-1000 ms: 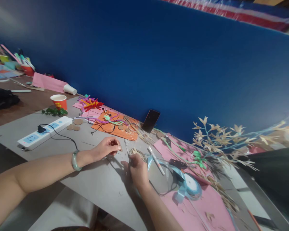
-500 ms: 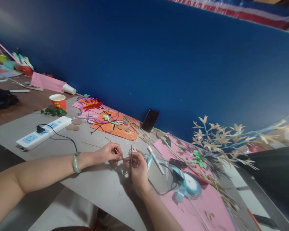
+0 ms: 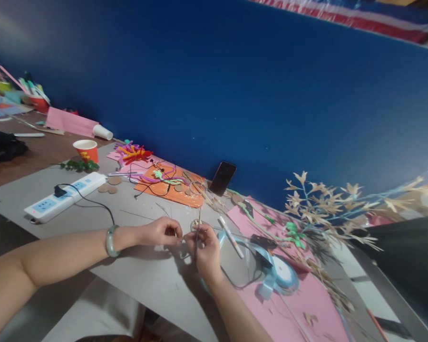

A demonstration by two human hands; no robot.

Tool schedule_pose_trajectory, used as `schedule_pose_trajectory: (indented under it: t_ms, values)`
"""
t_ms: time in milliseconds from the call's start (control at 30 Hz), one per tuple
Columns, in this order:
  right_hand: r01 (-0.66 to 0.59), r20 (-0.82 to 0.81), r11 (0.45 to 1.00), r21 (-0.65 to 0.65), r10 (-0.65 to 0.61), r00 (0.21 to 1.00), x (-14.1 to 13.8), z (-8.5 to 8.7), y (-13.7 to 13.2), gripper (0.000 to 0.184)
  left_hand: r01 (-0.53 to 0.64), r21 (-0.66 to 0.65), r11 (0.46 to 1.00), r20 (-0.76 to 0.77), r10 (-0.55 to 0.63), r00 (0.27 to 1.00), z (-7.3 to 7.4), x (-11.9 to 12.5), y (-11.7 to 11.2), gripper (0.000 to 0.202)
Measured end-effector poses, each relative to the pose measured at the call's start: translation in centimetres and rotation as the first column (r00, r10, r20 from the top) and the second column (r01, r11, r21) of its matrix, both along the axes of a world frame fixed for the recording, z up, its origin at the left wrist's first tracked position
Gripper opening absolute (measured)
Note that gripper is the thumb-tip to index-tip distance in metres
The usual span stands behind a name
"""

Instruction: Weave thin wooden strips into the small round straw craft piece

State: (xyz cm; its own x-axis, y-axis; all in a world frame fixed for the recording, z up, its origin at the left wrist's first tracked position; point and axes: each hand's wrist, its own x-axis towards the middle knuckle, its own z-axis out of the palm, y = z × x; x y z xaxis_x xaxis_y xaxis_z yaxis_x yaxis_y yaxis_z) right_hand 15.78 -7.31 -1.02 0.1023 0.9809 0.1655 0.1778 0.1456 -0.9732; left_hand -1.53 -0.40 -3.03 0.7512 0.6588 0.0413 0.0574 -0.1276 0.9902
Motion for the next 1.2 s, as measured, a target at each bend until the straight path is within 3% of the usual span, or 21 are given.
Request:
schedule_pose_trajectory:
  t_ms: [200, 300, 433, 633, 867, 1200]
  values:
    - [-0.003, -0.010, 1.000, -0.009, 0.003, 1.000, 0.0, 0.0, -0.1, 0.036, 0.010, 0.004, 1.000, 0.013, -0.010, 1.000, 0.3, -0.1, 0.2, 0.022]
    - [0.020, -0.041, 0.999, -0.029, -0.021, 0.999, -0.1, 0.3, -0.1, 0.039, -0.017, -0.105, 0.994, 0.068, 0.025, 0.997, 0.5, 0.0, 0.1, 0.024]
    - [-0.009, -0.035, 0.996, -0.087, 0.006, 0.999, -0.3, 0.7, 0.0, 0.042, -0.124, -0.238, 0.963, 0.119, 0.156, 0.981, 1.4, 0.0, -0.1, 0.024]
    - [-0.096, 0.030, 0.978, -0.184, 0.103, 0.994, -0.5, -0.2, 0.0, 0.045, -0.243, -0.265, 0.933, 0.124, 0.283, 0.951, 2.6, -0.1, -0.4, 0.014]
    - [-0.159, 0.082, 0.960, -0.232, 0.183, 0.980, 0.1, -1.9, 0.2, 0.043, -0.255, -0.260, 0.931, 0.145, 0.299, 0.943, 3.2, -0.2, -0.6, 0.015]
    - [-0.149, 0.066, 0.953, -0.263, 0.172, 0.983, 0.0, -1.7, 0.2, 0.045, -0.270, -0.256, 0.928, 0.141, 0.312, 0.940, 3.3, -0.1, -0.7, 0.013]
